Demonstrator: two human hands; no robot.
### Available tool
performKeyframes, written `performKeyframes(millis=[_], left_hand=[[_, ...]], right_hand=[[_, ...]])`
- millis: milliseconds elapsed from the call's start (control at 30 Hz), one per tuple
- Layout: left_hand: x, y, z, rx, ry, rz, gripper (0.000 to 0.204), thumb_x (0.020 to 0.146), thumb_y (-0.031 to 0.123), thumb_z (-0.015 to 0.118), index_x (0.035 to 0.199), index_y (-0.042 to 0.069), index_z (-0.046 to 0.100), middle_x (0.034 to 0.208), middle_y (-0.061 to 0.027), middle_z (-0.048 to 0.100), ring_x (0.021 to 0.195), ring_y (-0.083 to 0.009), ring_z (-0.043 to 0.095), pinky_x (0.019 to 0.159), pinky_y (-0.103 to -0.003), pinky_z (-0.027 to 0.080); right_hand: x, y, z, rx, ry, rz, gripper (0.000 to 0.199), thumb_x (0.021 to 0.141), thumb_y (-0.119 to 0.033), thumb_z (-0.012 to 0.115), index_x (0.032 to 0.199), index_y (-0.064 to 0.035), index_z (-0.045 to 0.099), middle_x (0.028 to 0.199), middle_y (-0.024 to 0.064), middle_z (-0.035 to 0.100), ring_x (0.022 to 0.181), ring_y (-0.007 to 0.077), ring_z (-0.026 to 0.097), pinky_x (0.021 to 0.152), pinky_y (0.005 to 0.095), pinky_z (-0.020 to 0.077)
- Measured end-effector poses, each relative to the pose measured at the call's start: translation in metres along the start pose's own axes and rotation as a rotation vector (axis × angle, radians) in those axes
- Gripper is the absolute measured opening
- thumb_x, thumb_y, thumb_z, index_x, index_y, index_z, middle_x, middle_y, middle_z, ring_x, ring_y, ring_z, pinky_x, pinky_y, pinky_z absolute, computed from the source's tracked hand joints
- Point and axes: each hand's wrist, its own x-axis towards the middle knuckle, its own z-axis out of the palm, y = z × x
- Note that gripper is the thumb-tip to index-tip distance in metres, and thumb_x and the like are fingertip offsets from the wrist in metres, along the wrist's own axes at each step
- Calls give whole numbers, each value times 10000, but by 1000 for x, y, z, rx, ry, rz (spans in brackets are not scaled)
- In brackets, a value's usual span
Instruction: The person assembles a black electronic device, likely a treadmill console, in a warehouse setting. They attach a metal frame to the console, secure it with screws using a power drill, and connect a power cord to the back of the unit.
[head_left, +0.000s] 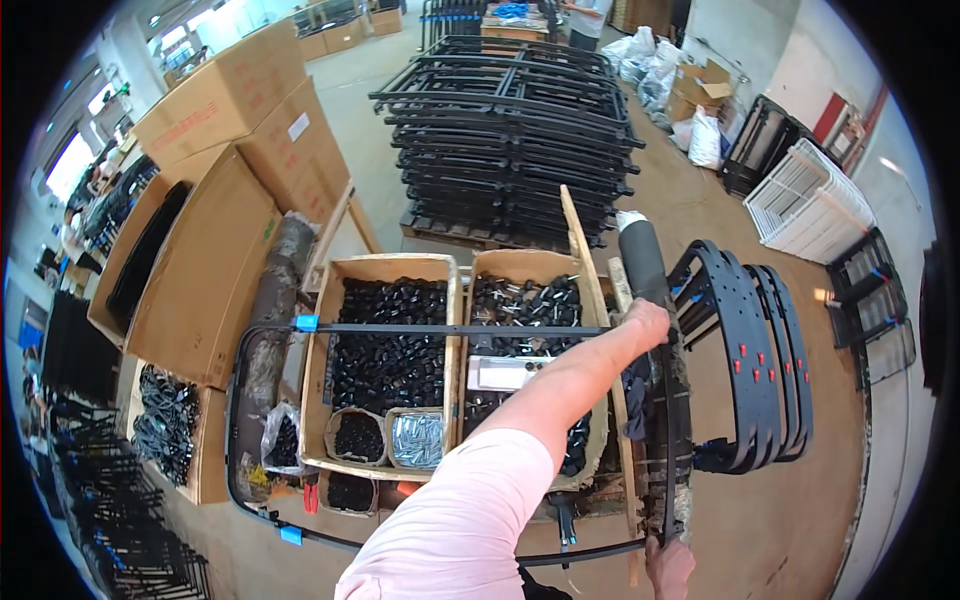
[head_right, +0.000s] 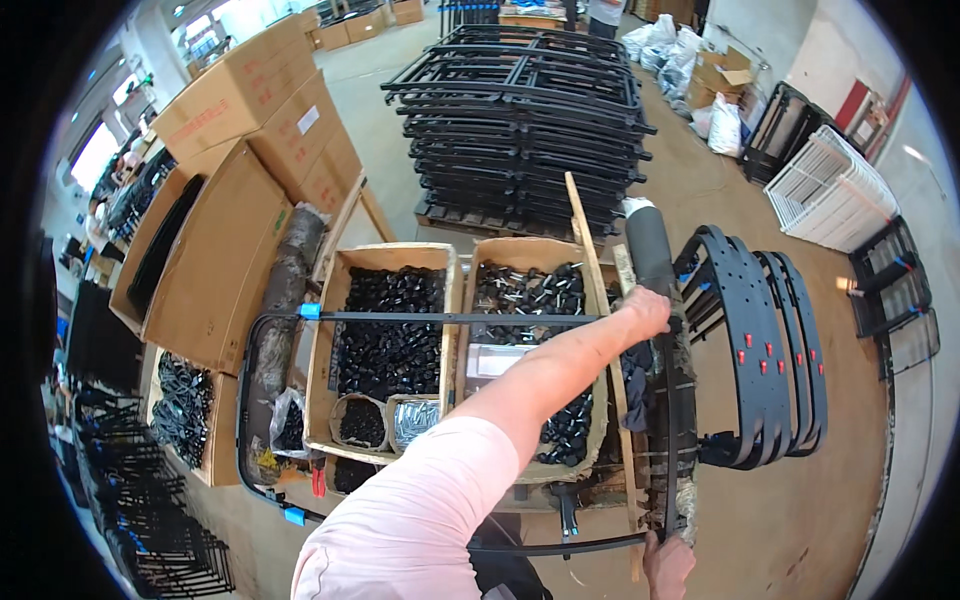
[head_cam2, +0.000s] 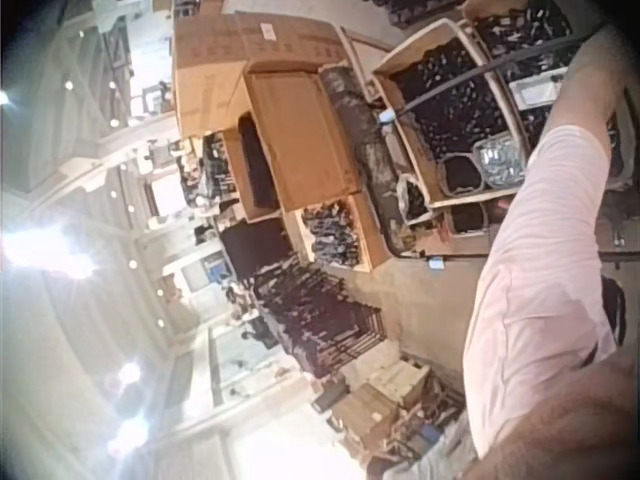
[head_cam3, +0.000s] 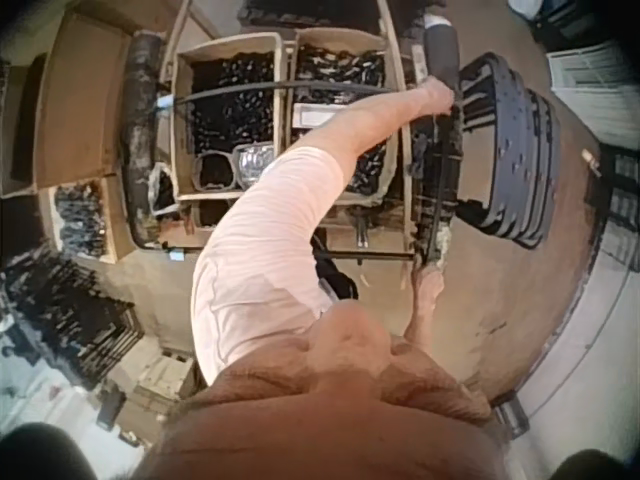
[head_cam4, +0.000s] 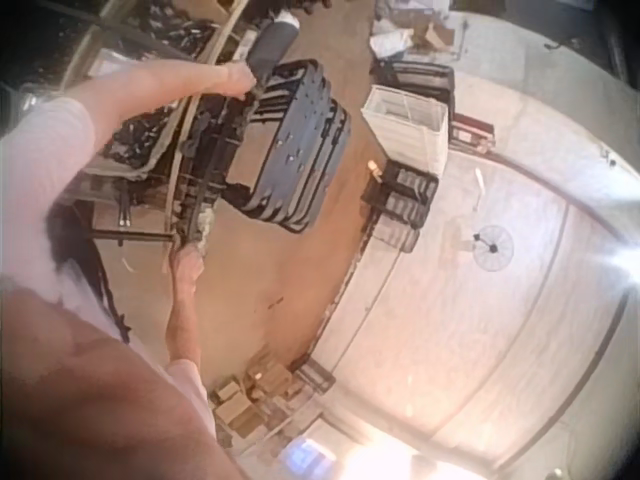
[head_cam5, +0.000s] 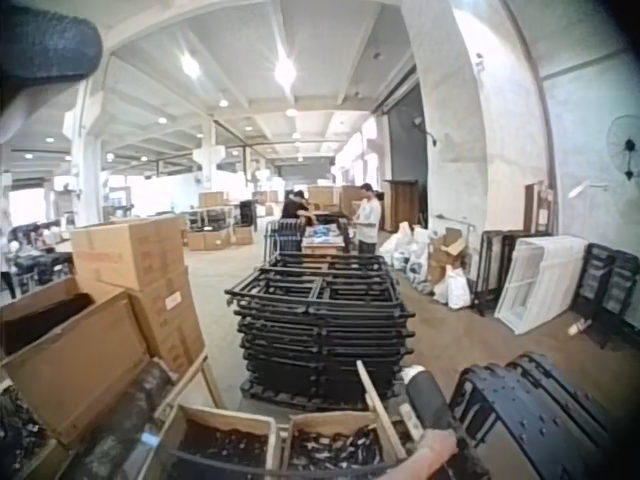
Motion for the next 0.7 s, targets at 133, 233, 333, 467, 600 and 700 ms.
performKeyframes(millis=[133,233,333,467,600,700], left_hand=[[2,-31,25,65,89,36,235,1037,250,549,1130,111,714,1054,-97,803,1021,-277,767,884,-444,523],[-2,-26,30,140,150,92,232,1042,255,544,1128,114,707,1045,-85,797,1022,-272,757,891,-429,509],[-12,-26,29,167,228,47,286,1046,355,590,1135,107,699,1024,-83,794,1006,-272,761,885,-426,522],[-19,-28,15,-74,145,-142,486,963,579,703,1126,125,759,1017,-106,811,995,-264,793,832,-423,596],[-21,-6,-9,-71,-4,-161,508,968,587,686,1105,122,840,1075,-39,825,1021,-249,795,837,-420,608],[-11,-9,-2,-8,-12,-162,388,1020,490,642,1144,177,836,1126,-3,821,1052,-217,791,803,-399,606]], right_hand=[[13,-6,2,-45,-28,-54,518,970,-475,682,887,33,736,846,287,743,842,471,750,781,565,592],[12,-5,3,-42,-4,-58,520,970,-471,672,883,37,741,838,292,741,841,477,748,776,571,591],[11,0,14,-56,39,-76,524,982,-470,666,859,34,743,821,282,742,829,462,753,778,564,589],[15,-3,11,-34,-18,-51,526,989,-456,652,860,44,750,824,280,747,837,460,757,783,560,593],[14,6,21,-62,-35,-34,521,998,-458,645,897,42,751,831,268,753,839,456,761,776,544,602],[11,-4,10,-113,-4,-63,521,1006,-466,641,947,41,744,833,261,752,828,449,760,765,535,603]])
